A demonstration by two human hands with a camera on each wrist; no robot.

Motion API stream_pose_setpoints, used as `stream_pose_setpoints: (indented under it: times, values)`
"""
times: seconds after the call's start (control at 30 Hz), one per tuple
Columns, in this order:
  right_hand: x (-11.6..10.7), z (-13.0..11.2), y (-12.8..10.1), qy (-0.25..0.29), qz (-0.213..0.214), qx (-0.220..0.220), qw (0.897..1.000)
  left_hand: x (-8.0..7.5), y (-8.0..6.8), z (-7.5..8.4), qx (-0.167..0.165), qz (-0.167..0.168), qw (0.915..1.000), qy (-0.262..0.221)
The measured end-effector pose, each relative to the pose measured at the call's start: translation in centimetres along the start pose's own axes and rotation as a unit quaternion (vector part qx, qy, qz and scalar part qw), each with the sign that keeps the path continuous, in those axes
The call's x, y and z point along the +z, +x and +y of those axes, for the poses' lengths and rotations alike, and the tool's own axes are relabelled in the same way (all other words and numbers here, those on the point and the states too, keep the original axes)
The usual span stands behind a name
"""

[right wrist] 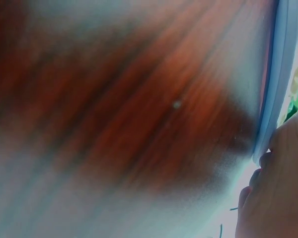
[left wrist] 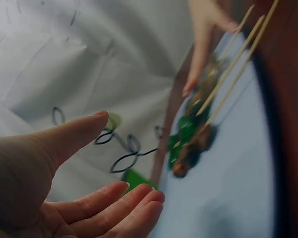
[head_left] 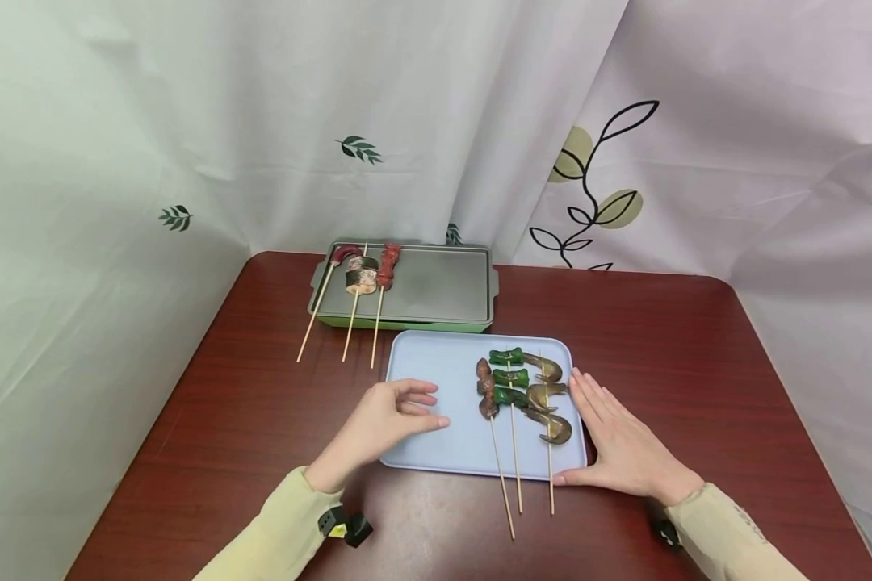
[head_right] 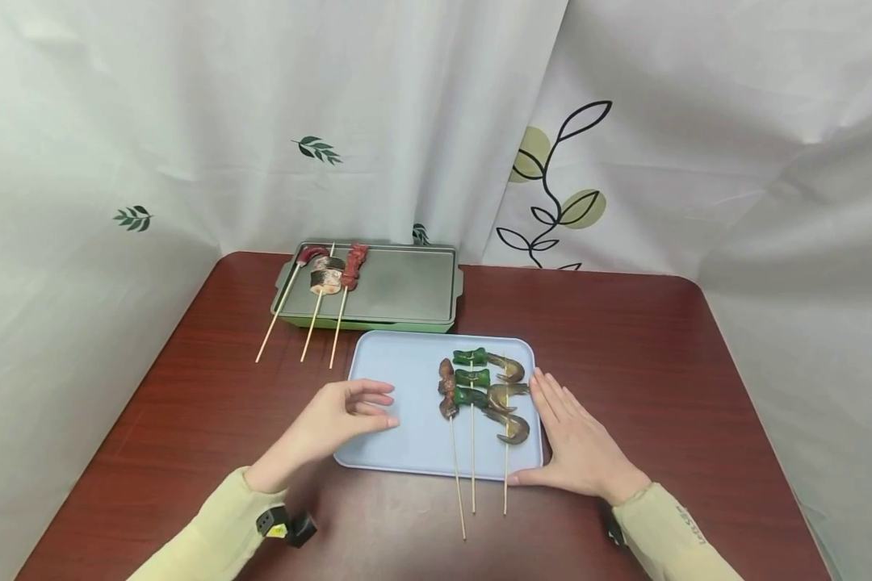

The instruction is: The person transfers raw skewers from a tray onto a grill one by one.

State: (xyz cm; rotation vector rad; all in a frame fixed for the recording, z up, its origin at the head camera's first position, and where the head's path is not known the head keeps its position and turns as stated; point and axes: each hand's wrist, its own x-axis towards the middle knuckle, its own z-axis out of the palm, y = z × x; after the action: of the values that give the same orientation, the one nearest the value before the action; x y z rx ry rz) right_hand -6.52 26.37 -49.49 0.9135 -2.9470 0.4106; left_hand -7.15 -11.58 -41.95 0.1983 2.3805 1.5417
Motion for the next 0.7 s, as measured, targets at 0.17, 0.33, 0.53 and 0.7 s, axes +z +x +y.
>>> stream_pose_setpoints:
  times: [0.17,0.33,0.53,0.7]
  values:
    - [0.0,0.1,0.1,-0.001,-0.001,-0.002,1.0,1.6,-0.5,-0.5,0.007,-0.039,0.9991,-0.015]
    - [-0.1,0.0,0.1,0.0,-0.003,0.0,1.0,3.1,-0.7,-1.1,0.005,-0.067,0.9971,-0.034]
    - [-0.3,0.0,0.1,-0.002,0.0,-0.005,1.0,4.6,-0.8,-1.3,-0.001,-0.083,0.9954,-0.048]
    - [-0.3,0.0,0.1,-0.002,0.002,-0.005,1.0,5.9,-0.7,-1.1,-0.002,-0.098,0.9936,-0.057]
